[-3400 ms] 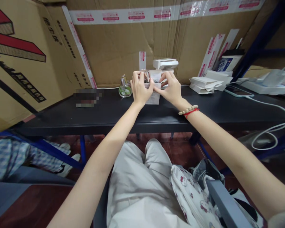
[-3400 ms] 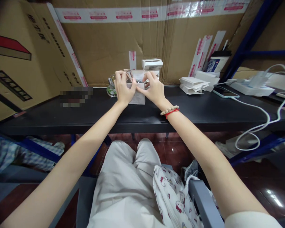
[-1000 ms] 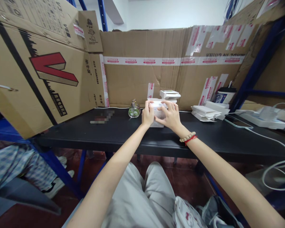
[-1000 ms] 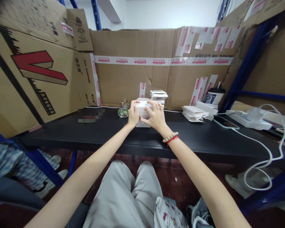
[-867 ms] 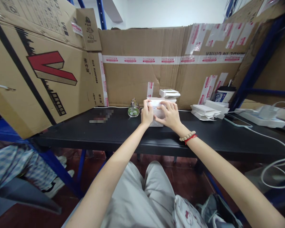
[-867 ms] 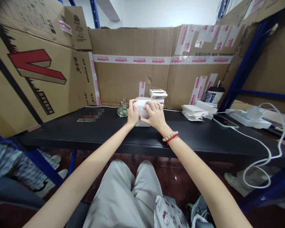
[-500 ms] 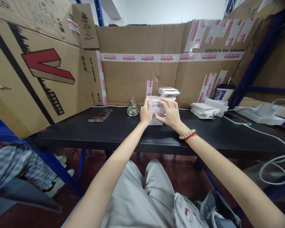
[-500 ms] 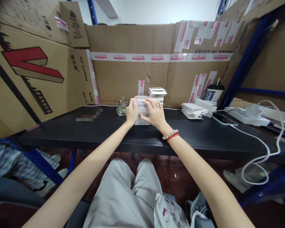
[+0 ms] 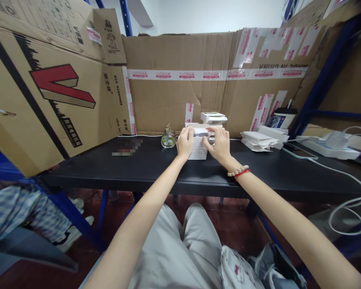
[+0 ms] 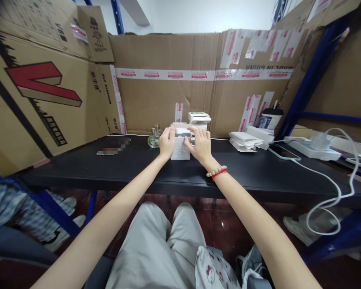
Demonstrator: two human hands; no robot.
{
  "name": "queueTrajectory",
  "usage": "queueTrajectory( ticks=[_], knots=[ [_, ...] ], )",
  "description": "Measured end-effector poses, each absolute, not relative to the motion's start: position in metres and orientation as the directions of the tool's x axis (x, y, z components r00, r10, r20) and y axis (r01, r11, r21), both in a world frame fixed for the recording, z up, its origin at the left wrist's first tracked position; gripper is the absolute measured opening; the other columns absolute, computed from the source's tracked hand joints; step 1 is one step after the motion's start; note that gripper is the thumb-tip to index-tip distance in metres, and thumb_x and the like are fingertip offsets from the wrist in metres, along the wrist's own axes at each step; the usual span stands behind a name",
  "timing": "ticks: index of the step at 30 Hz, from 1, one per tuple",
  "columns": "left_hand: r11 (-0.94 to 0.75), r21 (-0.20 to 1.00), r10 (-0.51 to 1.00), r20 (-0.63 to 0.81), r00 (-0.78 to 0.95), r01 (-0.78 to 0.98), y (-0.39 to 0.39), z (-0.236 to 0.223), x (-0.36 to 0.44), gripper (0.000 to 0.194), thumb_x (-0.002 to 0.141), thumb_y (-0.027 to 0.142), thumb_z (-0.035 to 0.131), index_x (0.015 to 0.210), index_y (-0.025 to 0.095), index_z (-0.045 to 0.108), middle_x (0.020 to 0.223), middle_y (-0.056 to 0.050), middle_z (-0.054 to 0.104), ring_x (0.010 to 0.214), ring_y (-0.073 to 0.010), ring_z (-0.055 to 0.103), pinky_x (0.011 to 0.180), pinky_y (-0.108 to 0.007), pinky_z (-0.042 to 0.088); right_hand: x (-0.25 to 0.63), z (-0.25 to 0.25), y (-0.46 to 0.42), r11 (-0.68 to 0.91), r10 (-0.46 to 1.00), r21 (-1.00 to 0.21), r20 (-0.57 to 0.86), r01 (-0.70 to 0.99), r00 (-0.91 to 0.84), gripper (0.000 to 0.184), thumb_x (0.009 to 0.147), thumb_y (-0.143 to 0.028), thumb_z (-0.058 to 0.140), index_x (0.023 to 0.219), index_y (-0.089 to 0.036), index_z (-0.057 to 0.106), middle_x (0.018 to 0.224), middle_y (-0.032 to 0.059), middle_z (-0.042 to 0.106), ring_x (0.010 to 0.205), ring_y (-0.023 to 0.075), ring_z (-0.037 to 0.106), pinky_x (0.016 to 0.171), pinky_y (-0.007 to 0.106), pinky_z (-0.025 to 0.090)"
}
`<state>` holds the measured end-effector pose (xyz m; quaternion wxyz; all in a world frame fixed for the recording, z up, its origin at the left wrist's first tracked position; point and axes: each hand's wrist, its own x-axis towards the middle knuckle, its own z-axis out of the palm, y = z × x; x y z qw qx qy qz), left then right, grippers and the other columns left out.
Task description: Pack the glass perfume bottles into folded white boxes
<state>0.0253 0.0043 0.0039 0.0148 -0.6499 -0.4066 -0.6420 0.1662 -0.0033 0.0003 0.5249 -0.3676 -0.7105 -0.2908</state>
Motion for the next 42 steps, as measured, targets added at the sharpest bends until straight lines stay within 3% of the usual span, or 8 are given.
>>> queueTrajectory(
  ticks=[6,13,18,21,26,29,35,42],
  knots=[
    [-0.656,0.508,0.543,0.831,-0.119,0.559,-0.003,0.004,0.025,0.039,0.090,0.043,0.034,0.076,0.021,0.063,0.083,-0.003,0.059,0.076,-0.0137,0.058,0.070,-0.023,0.040,0.166,0.000,-0.004,0.598,0.211,0.057,0.951,0.800,-0.225,0.017,0.084,-0.028,0.045,0.084,-0.022,0.061,0.092,0.0065,0.059,0.086,0.0228,0.052,0.077,0.037,0.039],
    [-0.692,0.498,0.548,0.834,-0.069,0.523,-0.002,0.003,0.023,0.029,0.087,0.026,0.036,0.080,0.021,0.063,0.089,-0.002,0.063,0.083,-0.0146,0.059,0.073,-0.023,0.041,0.166,0.000,-0.004,0.631,0.166,0.136,0.938,0.764,-0.304,0.019,0.085,-0.024,0.045,0.097,-0.021,0.059,0.101,0.0083,0.059,0.094,0.0227,0.053,0.082,0.037,0.041],
    [-0.622,0.560,0.613,0.783,-0.105,0.547,-0.002,0.002,0.022,0.022,0.082,0.025,0.040,0.094,0.023,0.058,0.085,0.002,0.064,0.068,-0.0139,0.057,0.065,-0.024,0.039,0.164,0.000,-0.005,0.728,0.133,0.137,0.933,0.672,-0.335,0.019,0.084,-0.023,0.046,0.101,-0.020,0.055,0.095,0.0074,0.059,0.089,0.0208,0.056,0.078,0.035,0.044],
    [-0.591,0.596,0.661,0.744,-0.098,0.543,0.000,0.001,0.021,0.023,0.082,0.028,0.039,0.095,0.026,0.058,0.080,0.003,0.064,0.067,-0.0144,0.057,0.066,-0.024,0.039,0.164,0.000,-0.005,0.744,0.129,0.116,0.941,0.658,-0.312,0.021,0.083,-0.024,0.048,0.103,-0.020,0.052,0.092,0.0073,0.059,0.088,0.0214,0.057,0.077,0.036,0.045],
    [-0.630,0.649,0.699,0.713,-0.052,0.427,0.009,-0.001,0.020,0.027,0.081,0.028,0.037,0.092,0.025,0.061,0.093,0.003,0.066,0.083,-0.0163,0.058,0.075,-0.025,0.040,0.166,0.000,-0.004,0.723,0.153,0.034,0.966,0.690,-0.209,0.043,0.082,-0.034,0.049,0.123,-0.022,0.042,0.120,0.0123,0.048,0.112,0.0270,0.046,0.092,0.045,0.039],
    [-0.636,0.684,0.719,0.694,-0.049,0.357,0.012,-0.001,0.021,0.026,0.079,0.028,0.038,0.088,0.023,0.062,0.090,0.002,0.066,0.083,-0.0163,0.058,0.077,-0.026,0.041,0.167,0.000,-0.002,0.739,0.216,-0.010,0.951,0.674,-0.222,0.050,0.084,-0.036,0.046,0.130,-0.023,0.036,0.128,0.0123,0.043,0.119,0.0275,0.041,0.097,0.048,0.036],
    [-0.653,0.720,0.742,0.671,0.006,0.237,0.013,0.001,0.025,0.033,0.084,0.035,0.033,0.078,0.020,0.062,0.084,-0.001,0.065,0.083,-0.0158,0.057,0.080,-0.026,0.041,0.168,-0.002,0.000,0.799,0.313,-0.082,0.902,0.596,-0.296,0.035,0.088,-0.036,0.040,0.118,-0.022,0.050,0.118,0.0105,0.052,0.111,0.0242,0.050,0.093,0.042,0.042],
    [-0.664,0.701,0.726,0.688,0.001,0.262,0.016,-0.005,0.024,0.023,0.082,0.029,0.036,0.089,0.022,0.057,0.091,0.001,0.063,0.080,-0.0154,0.056,0.076,-0.027,0.042,0.169,-0.002,-0.002,0.737,0.391,-0.191,0.903,0.649,-0.177,0.037,0.089,-0.040,0.039,0.119,-0.022,0.050,0.117,0.0100,0.054,0.100,0.0237,0.056,0.079,0.036,0.049]
  ],
)
